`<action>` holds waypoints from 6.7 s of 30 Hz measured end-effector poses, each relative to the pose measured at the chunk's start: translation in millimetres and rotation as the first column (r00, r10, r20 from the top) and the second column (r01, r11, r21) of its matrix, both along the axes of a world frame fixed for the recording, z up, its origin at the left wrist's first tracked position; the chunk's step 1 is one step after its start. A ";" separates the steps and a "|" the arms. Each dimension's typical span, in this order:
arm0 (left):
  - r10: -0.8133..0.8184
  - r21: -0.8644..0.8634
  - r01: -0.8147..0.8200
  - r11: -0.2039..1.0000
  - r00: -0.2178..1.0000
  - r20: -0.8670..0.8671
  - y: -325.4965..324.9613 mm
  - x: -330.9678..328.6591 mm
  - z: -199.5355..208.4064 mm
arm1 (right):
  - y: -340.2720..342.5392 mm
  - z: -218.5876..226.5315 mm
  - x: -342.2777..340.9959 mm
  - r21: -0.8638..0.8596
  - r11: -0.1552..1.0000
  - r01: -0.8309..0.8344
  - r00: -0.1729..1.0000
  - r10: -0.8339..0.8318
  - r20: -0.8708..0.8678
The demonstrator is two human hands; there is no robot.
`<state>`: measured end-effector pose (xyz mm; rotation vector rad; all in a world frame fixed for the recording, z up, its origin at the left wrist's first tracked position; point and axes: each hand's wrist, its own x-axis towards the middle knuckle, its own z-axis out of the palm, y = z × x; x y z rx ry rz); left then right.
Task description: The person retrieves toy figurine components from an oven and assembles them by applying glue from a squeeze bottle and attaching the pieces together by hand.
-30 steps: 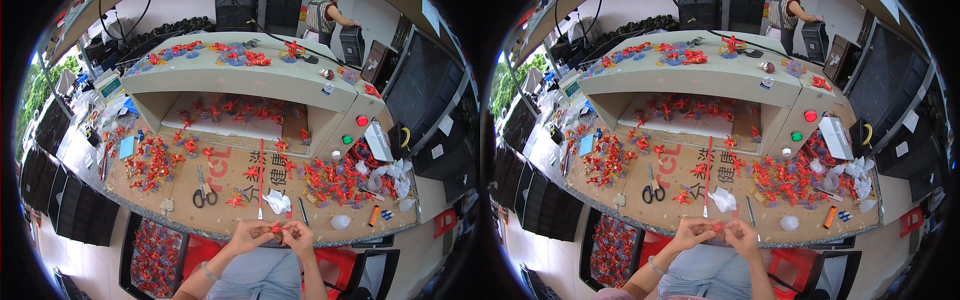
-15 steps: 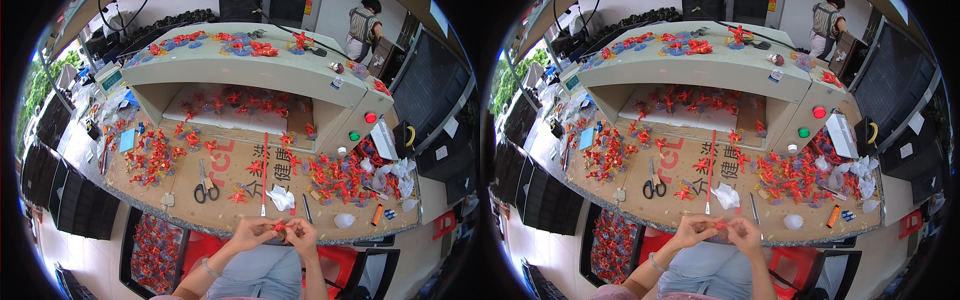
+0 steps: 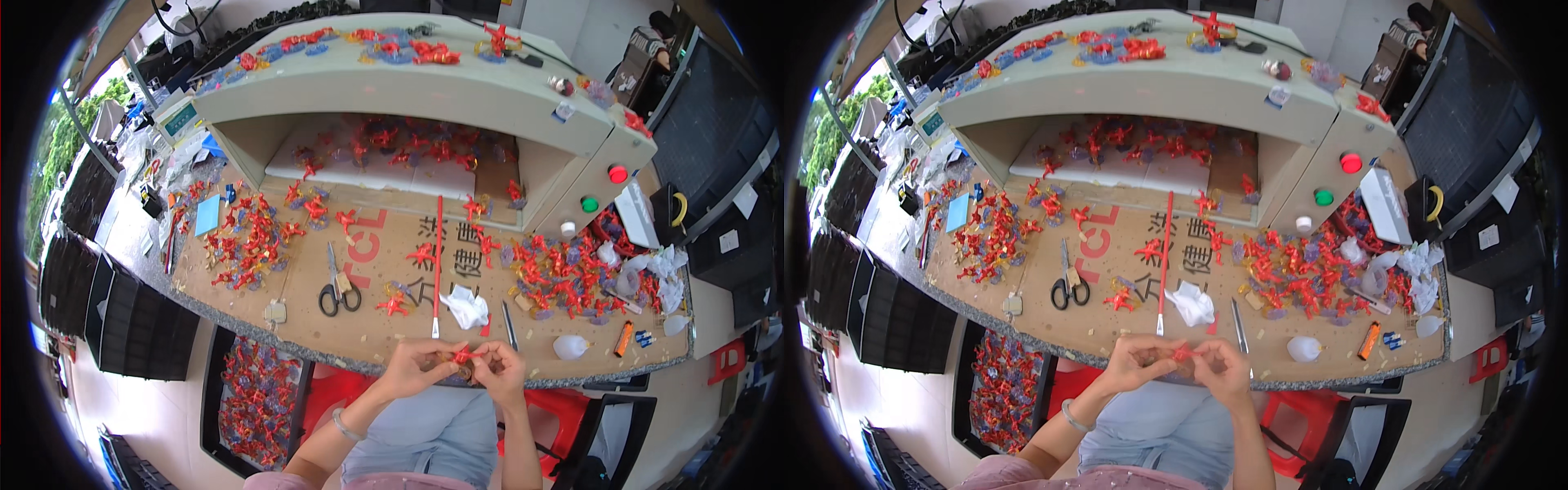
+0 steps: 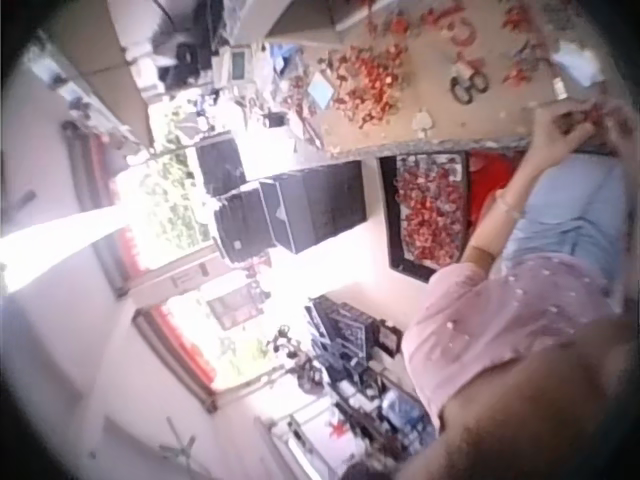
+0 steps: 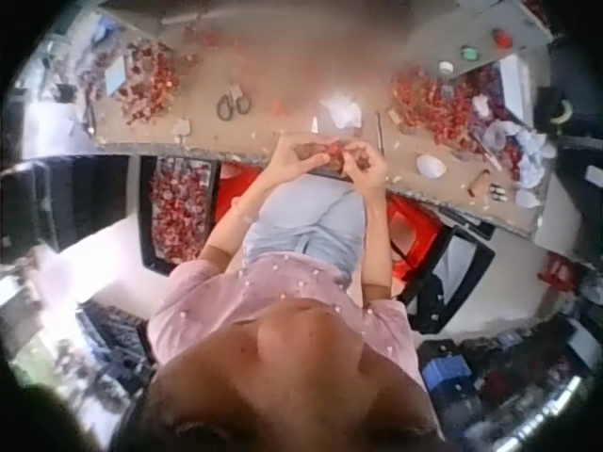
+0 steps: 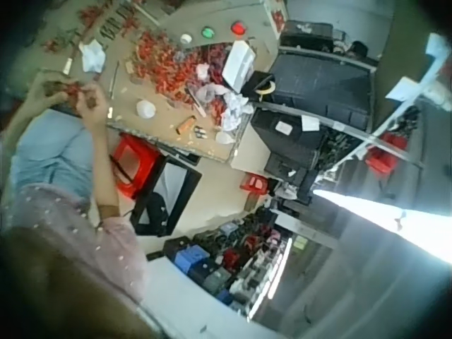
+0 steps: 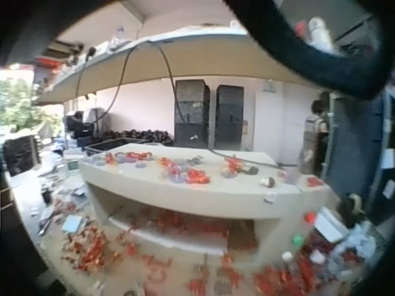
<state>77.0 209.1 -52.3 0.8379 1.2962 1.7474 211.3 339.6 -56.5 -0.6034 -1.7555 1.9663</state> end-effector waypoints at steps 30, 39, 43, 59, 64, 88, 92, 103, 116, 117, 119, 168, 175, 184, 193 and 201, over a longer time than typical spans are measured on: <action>0.007 0.020 -0.006 1.000 0.999 -0.052 7.5 -8.4 -5.0 | 10.7 -1.7 -7.1 0.093 0.996 -0.003 1.000 0.003 0.004; 0.012 0.002 -0.012 1.000 0.996 -0.085 8.5 -9.8 -4.9 | 11.1 0.4 -8.0 0.099 0.995 -0.008 1.000 0.009 -0.007; 0.017 0.000 -0.017 1.000 0.997 -0.075 8.2 -9.4 -2.9 | 9.3 -0.5 -7.0 0.097 0.995 -0.003 1.000 0.003 -0.003; -0.039 0.026 0.037 0.999 0.995 0.092 4.8 -14.5 2.2 | -0.3 28.5 -13.8 0.169 0.985 0.044 0.993 -0.061 0.101; -0.011 0.069 0.009 0.998 1.000 0.026 6.3 -14.3 -4.0 | -0.5 37.2 -17.3 0.479 0.876 0.058 0.991 -0.111 0.082; -0.002 0.108 -0.028 0.994 0.961 0.275 2.0 -15.2 -3.1 | -27.1 41.6 -30.5 0.659 0.662 0.356 0.924 -0.353 -0.144; -0.030 0.086 0.011 0.996 0.974 0.225 0.8 -17.0 -3.1 | -23.6 42.2 -37.3 0.506 0.784 0.360 0.927 -0.364 -0.096; -0.073 0.158 0.008 0.987 0.910 0.409 1.0 -22.2 5.6 | -23.3 39.2 -36.2 0.385 0.894 0.227 0.971 -0.238 -0.020; 0.127 0.012 -0.129 0.992 0.985 0.117 7.1 -9.8 1.5 | 18.5 6.8 41.1 0.656 0.232 0.718 0.491 -0.837 -0.242; 0.104 -0.024 -0.102 0.995 0.988 0.112 6.7 -11.9 3.2 | 28.4 12.6 44.1 0.661 0.280 0.696 0.513 -0.839 -0.184; 0.078 -0.038 -0.075 0.996 0.993 0.087 8.1 -13.8 4.8 | 47.5 8.4 52.2 0.640 0.380 0.668 0.578 -0.807 -0.124; -0.107 -0.132 0.129 0.983 0.981 0.162 -0.8 -24.2 9.9 | 23.4 26.0 25.2 0.014 0.917 0.400 0.917 -0.400 0.002; -0.101 -0.107 0.119 0.987 0.982 0.157 0.1 -23.6 13.6 | 24.9 24.9 26.4 0.016 0.923 0.386 0.921 -0.386 0.048; -0.122 -0.095 0.138 0.986 0.980 0.154 -0.3 -23.9 9.3 | 16.7 44.2 9.3 0.032 0.897 0.441 0.895 -0.442 0.062; -0.142 -0.127 0.150 0.981 0.987 0.073 0.0 -24.1 6.8 | 12.0 76.5 2.6 0.331 0.905 0.266 0.947 -0.310 0.085; -0.057 -0.064 0.060 0.996 0.997 0.051 1.7 -20.2 -0.9 | 54.1 36.1 33.3 -0.269 0.893 0.361 0.848 -0.434 -0.304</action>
